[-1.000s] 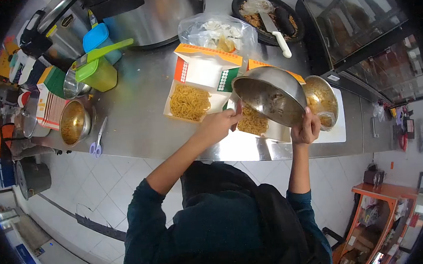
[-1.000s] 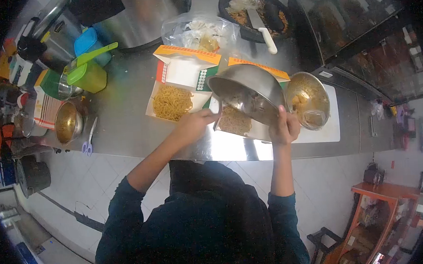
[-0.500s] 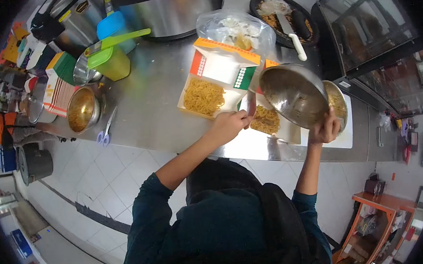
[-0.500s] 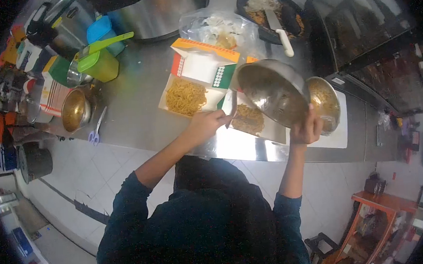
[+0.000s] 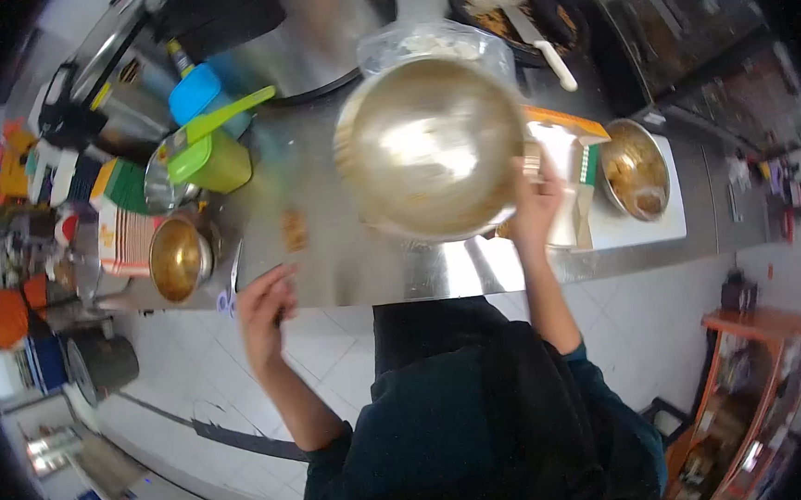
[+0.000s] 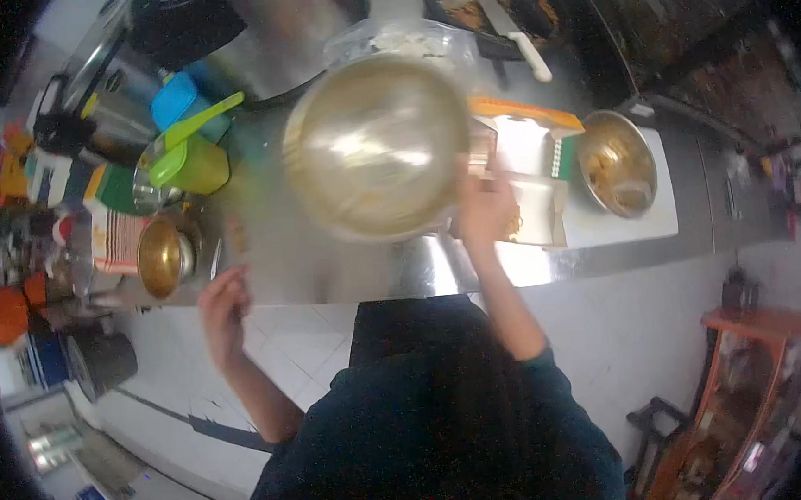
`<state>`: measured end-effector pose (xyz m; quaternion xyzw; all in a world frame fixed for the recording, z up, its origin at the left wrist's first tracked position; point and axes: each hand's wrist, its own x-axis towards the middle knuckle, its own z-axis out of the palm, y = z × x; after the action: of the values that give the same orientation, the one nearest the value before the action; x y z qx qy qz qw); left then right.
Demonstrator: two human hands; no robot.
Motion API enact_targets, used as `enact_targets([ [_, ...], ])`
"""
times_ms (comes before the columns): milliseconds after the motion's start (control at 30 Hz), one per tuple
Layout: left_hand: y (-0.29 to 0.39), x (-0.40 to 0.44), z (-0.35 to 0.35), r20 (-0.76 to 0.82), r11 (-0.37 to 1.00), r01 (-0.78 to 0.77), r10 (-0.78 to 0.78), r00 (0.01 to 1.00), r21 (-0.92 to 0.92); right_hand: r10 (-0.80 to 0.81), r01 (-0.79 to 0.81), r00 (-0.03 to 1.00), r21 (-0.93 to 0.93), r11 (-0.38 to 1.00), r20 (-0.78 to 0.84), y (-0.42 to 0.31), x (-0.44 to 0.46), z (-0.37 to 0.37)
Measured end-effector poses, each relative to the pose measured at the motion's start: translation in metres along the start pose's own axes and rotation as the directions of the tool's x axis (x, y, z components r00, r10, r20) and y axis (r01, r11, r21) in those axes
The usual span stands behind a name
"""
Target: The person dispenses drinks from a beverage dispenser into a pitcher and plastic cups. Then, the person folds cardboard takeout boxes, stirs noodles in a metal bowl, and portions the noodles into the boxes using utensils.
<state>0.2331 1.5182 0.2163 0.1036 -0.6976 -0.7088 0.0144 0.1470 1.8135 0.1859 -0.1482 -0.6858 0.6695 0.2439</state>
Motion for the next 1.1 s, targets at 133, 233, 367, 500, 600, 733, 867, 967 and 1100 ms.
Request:
enact_targets([
  [133, -0.003, 0.005, -0.07, -0.171, 0.978, -0.178, 0.159, 0.972, -0.104, 0.115, -0.172, 0.948, 0.175, 0.969, 0.298, 0.015, -0.061, 0.089],
  [233, 0.003, 0.025, -0.089, -0.083, 0.994, -0.102, 0.099, 0.992, -0.036, 0.071, -0.125, 0.959, 0.185, 0.975, 0.274, 0.066, -0.103, 0.145],
  [367, 0.016, 0.064, -0.072, 0.078, 0.988, -0.056, 0.045, 0.996, 0.146, 0.1, -0.114, 0.96, 0.041, 0.993, 0.261, 0.1, -0.132, 0.178],
  [500, 0.014, 0.115, -0.03, 0.439, 0.606, -0.523, 0.298, 0.848, 0.599, 0.239, -0.277, 0.902, 0.059, 0.959, 0.359, 0.084, -0.135, 0.168],
  [600, 0.015, 0.125, 0.021, 0.644, 0.21, -0.652, 0.114, 0.757, 0.729, 0.255, -0.284, 0.831, -0.017, 0.959, 0.494, 0.076, -0.138, 0.137],
  [733, -0.027, 0.155, 0.067, 0.846, -0.128, -0.857, 0.283, 0.451, 0.499, 0.072, 0.052, 0.938, -0.345, 0.937, 0.339, 0.06, -0.13, 0.057],
  [867, -0.043, 0.145, 0.083, 0.908, -0.128, -0.906, 0.175, 0.38, 0.403, -0.209, 0.383, 0.923, -0.725, 0.572, 0.323, 0.045, -0.088, 0.017],
  [967, -0.019, 0.13, 0.075, 0.902, -0.046, -0.911, 0.167, 0.398, 0.411, -0.104, 0.432, 0.892, -0.759, 0.488, 0.441, 0.052, -0.065, 0.009],
  [1100, -0.021, 0.126, 0.076, 0.795, -0.026, -0.805, 0.176, 0.58, 0.593, 0.156, 0.264, 0.873, -0.716, 0.647, 0.463, 0.073, -0.06, 0.007],
])
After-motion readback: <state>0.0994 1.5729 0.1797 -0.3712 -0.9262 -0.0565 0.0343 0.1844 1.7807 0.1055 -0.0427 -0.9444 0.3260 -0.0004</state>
